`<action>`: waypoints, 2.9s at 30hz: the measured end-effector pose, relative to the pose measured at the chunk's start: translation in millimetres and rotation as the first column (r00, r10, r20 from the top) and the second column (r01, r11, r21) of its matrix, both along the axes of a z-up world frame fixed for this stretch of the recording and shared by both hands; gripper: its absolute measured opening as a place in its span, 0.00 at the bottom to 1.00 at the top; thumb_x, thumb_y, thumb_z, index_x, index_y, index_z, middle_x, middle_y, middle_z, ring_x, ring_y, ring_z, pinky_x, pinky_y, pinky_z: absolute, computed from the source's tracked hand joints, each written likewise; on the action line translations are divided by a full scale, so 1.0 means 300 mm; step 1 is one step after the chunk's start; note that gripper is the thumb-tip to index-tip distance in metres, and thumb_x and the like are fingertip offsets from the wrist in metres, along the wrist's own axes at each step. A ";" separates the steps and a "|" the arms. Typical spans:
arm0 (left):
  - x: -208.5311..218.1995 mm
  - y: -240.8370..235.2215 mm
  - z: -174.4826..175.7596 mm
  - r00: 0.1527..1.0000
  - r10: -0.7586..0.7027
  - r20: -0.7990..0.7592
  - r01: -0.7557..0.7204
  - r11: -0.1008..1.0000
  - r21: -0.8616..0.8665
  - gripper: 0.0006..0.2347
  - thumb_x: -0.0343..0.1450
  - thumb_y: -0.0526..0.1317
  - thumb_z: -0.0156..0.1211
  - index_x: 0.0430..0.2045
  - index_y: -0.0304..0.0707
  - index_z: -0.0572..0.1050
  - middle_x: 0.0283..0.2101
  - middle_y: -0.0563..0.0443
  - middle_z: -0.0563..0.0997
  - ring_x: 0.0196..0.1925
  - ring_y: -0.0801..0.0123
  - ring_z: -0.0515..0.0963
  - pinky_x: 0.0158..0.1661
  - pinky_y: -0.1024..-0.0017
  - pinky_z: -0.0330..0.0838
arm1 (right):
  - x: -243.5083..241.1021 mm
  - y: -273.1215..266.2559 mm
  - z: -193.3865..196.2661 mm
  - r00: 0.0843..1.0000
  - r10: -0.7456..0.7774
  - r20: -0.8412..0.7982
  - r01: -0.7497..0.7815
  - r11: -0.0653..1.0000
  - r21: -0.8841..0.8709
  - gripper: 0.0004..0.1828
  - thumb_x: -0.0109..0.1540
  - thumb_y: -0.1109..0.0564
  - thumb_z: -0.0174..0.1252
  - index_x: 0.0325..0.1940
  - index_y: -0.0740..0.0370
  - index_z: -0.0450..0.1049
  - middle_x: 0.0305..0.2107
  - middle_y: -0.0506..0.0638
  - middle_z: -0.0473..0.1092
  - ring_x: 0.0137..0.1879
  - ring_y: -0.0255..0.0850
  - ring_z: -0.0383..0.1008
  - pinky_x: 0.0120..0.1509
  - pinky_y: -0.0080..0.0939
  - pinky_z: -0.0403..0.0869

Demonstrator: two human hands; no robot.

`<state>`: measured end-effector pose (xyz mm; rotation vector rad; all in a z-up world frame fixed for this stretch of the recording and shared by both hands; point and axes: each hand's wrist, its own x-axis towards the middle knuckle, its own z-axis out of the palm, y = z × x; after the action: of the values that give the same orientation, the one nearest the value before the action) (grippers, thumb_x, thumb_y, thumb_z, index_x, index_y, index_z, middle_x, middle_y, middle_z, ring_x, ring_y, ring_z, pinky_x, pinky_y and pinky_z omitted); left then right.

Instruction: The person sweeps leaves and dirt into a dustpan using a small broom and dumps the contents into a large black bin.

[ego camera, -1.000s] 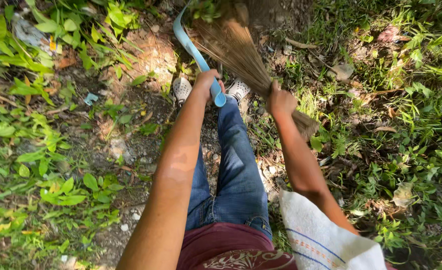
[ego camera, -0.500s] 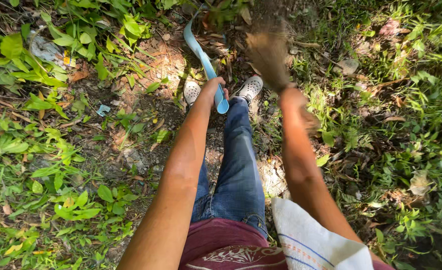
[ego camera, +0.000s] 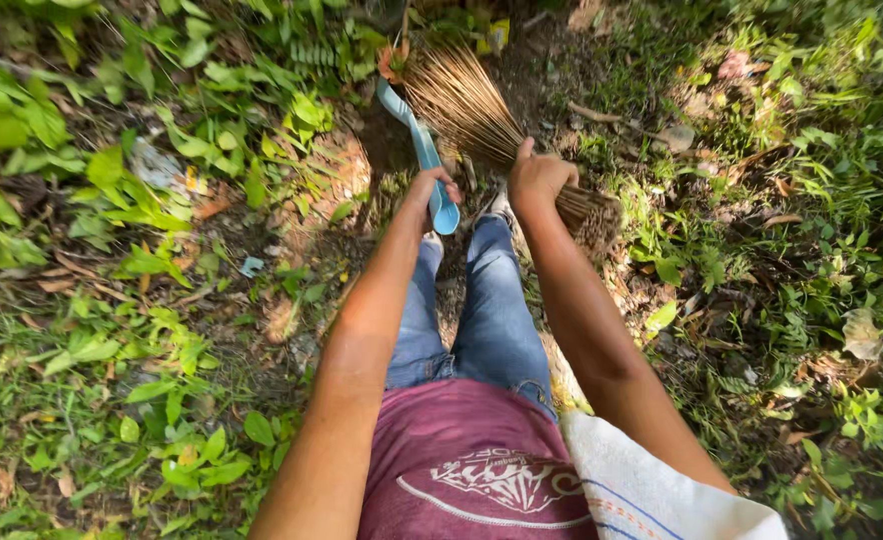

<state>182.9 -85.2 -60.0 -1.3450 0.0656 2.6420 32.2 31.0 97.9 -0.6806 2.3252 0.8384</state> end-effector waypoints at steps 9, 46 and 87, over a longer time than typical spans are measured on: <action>-0.277 -0.266 0.417 0.974 0.034 -0.224 -0.084 0.973 -0.217 0.05 0.67 0.34 0.55 0.22 0.36 0.68 0.19 0.49 0.72 0.20 0.65 0.72 0.25 0.68 0.71 | -0.015 -0.359 0.511 0.903 0.276 -0.330 -0.304 0.952 -0.035 0.36 0.67 0.56 0.46 0.80 0.50 0.47 0.42 0.67 0.73 0.41 0.62 0.74 0.35 0.69 0.70; -1.127 0.108 0.897 0.745 -0.268 0.612 0.477 -0.427 -0.768 0.31 0.69 0.34 0.58 0.65 0.29 0.48 0.47 0.27 0.81 0.48 0.37 0.82 0.48 0.49 0.77 | -0.815 0.642 0.820 0.762 -0.648 0.013 0.496 0.570 -0.655 0.43 0.50 0.51 0.61 0.71 0.43 0.63 0.48 0.57 0.77 0.52 0.56 0.78 0.57 0.57 0.74; -0.288 -0.050 0.538 0.794 -0.352 0.496 0.192 -0.628 -0.754 0.39 0.63 0.38 0.66 0.69 0.44 0.48 0.34 0.32 0.81 0.32 0.36 0.80 0.31 0.45 0.73 | 0.057 0.748 0.268 -0.093 0.047 0.995 0.750 -0.653 0.101 0.17 0.55 0.64 0.56 0.46 0.75 0.63 0.28 0.59 0.71 0.31 0.49 0.77 0.37 0.50 0.80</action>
<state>96.5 -100.2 101.4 -0.7172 2.9689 1.1625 49.4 255.3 178.2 0.5901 1.2649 -1.8346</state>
